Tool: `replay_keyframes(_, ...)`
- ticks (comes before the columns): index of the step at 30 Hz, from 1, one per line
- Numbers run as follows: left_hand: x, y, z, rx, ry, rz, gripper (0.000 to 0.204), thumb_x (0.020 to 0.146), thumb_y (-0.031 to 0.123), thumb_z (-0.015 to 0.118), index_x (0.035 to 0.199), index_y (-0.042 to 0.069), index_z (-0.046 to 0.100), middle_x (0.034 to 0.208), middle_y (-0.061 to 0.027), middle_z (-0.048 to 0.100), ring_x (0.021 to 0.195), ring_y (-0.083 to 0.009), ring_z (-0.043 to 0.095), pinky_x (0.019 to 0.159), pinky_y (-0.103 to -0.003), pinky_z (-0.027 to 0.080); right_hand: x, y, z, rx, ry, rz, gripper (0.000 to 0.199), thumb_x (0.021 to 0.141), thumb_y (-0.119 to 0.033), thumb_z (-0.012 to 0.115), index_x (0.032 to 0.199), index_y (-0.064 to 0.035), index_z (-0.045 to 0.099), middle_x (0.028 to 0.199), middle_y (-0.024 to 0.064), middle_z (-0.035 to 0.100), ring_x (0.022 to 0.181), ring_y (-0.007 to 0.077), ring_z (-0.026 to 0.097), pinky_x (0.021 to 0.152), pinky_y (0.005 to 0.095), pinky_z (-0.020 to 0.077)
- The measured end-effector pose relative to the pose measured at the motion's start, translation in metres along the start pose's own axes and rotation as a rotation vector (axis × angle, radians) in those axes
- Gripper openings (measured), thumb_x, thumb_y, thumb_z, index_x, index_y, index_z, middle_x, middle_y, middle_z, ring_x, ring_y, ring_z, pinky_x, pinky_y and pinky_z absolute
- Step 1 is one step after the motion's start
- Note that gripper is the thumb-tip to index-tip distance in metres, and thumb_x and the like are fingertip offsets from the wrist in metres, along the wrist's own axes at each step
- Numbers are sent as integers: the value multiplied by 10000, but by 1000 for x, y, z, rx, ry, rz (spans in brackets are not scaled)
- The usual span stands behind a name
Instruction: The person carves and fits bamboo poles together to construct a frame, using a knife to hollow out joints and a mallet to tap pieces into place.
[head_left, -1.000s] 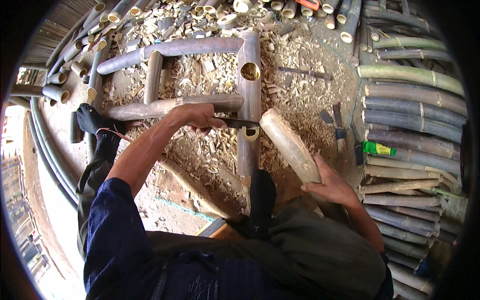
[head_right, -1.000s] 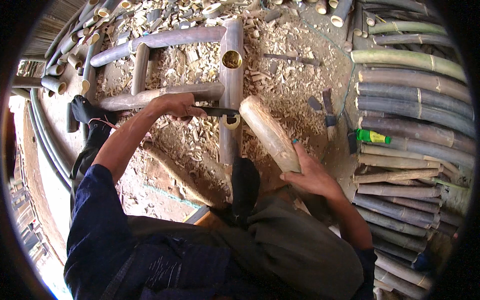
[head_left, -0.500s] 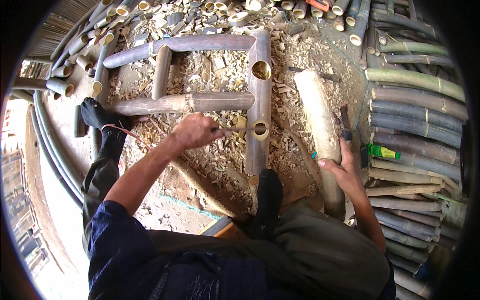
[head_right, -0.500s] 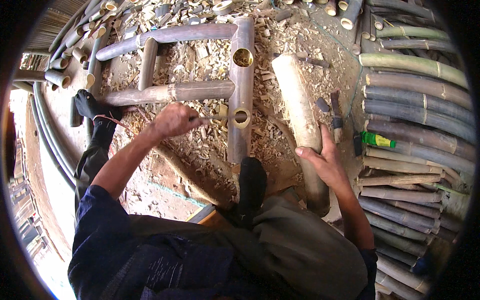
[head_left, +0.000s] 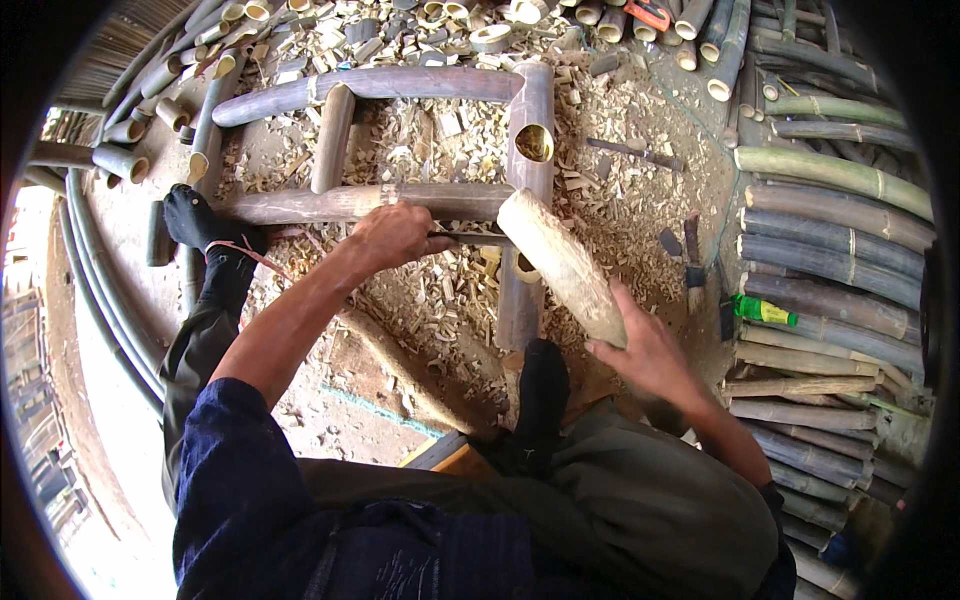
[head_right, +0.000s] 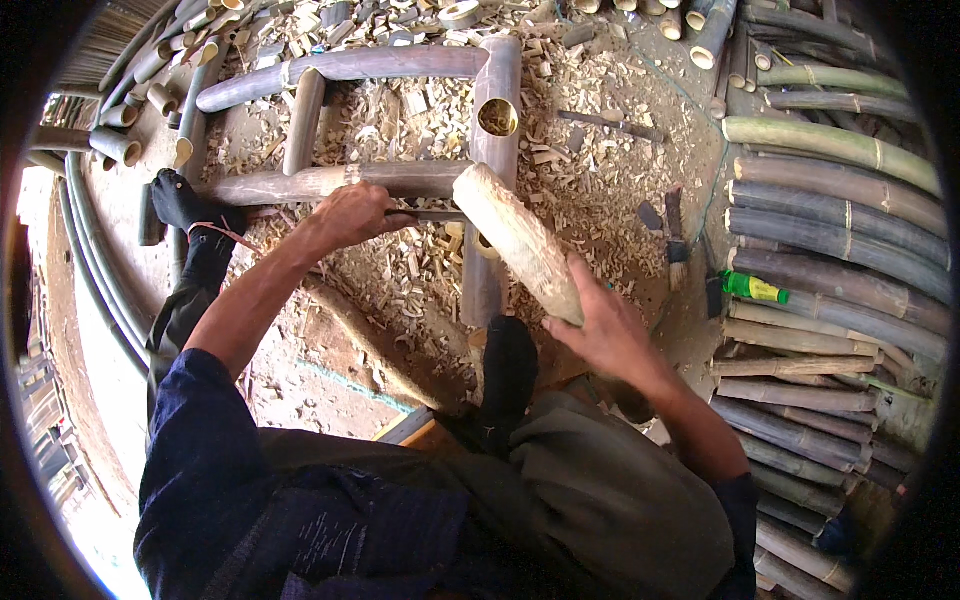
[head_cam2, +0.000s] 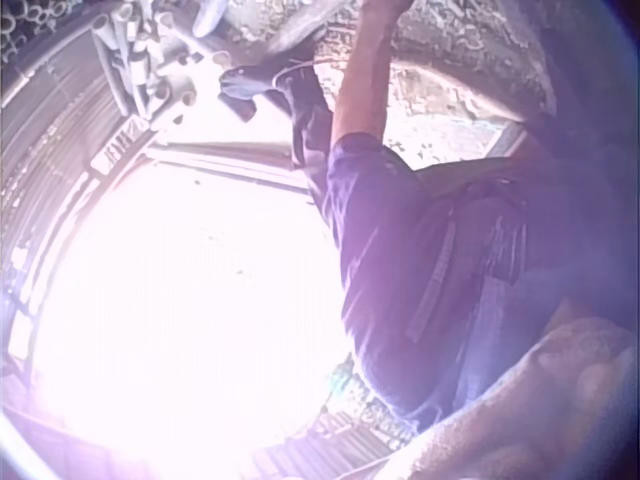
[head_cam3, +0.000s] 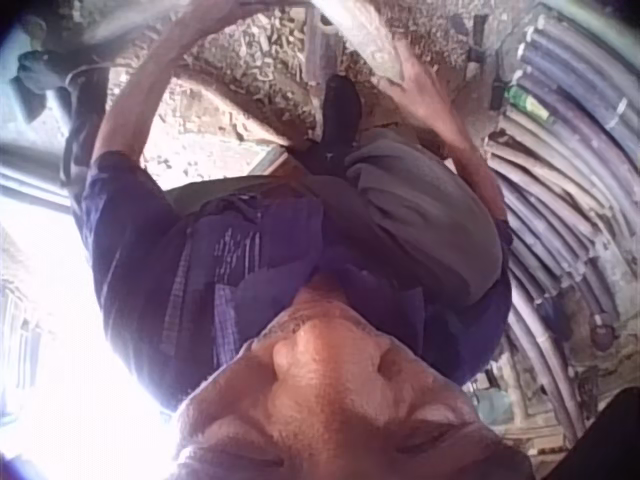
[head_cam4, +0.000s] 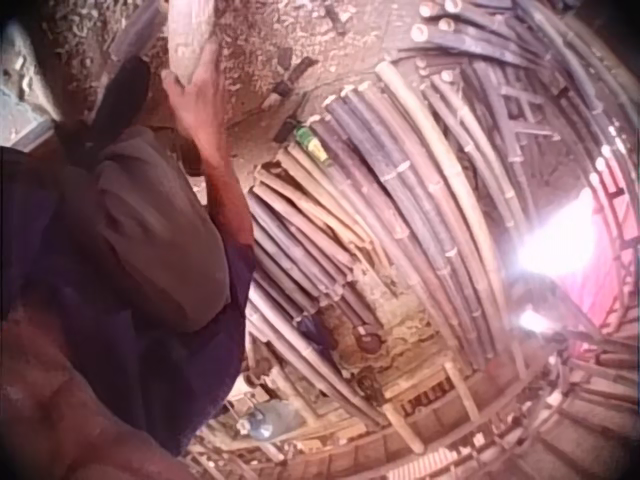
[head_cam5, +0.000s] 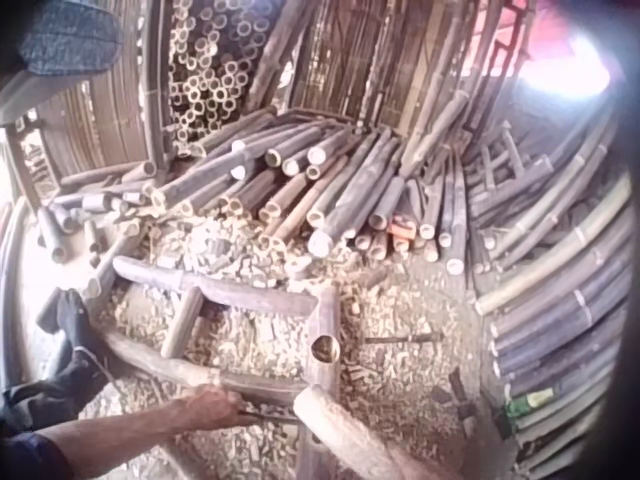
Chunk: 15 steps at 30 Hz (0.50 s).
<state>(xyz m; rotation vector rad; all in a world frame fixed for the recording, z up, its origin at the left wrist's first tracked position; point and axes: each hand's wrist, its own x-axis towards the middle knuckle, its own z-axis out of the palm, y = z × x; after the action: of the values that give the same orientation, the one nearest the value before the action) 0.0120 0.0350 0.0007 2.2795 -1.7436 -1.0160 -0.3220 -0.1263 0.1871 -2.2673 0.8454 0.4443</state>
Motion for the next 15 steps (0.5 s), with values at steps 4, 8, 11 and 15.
replay_keyframes(4, -7, 4, -20, -57, 1, 41, 566, 943, 588, 642, 873, 46, 789, 671, -151, 686, 581, -268, 674, 604, -443, 576, 5, -10, -8, 16, 47, -39, 898, 894, -367, 749, 1543, 57, 295, 1419, 352, 507, 1268, 471, 570, 1057, 470, 465)
replay_keyframes(8, 0, 0, -18, -59, -53, 13, 665, 924, 650, 617, 808, 7, 739, 717, -164, 700, 643, -286, 702, 674, -441, 600, 2, -11, 12, 110, 85, -85, 884, 910, -328, 743, 1549, 44, 258, 1407, 362, 506, 1316, 459, 539, 1069, 487, 451)
replay_keyframes(11, 3, 1, -15, -84, -81, 32, 643, 927, 623, 646, 752, 14, 754, 628, -153, 670, 553, -292, 666, 605, -454, 574, 14, -14, -4, -1, -197, 122, 888, 907, -317, 748, 1540, 74, 263, 1427, 339, 509, 1307, 420, 556, 1078, 474, 448)
replay_keyframes(15, 1, -13, -6, -93, -92, -13, 722, 916, 686, 604, 661, 18, 708, 590, -127, 648, 513, -279, 639, 558, -444, 553, 14, -21, -19, 76, 41, -120, 911, 901, -311, 745, 1544, 89, 241, 1438, 324, 511, 1320, 413, 552, 1095, 455, 442)
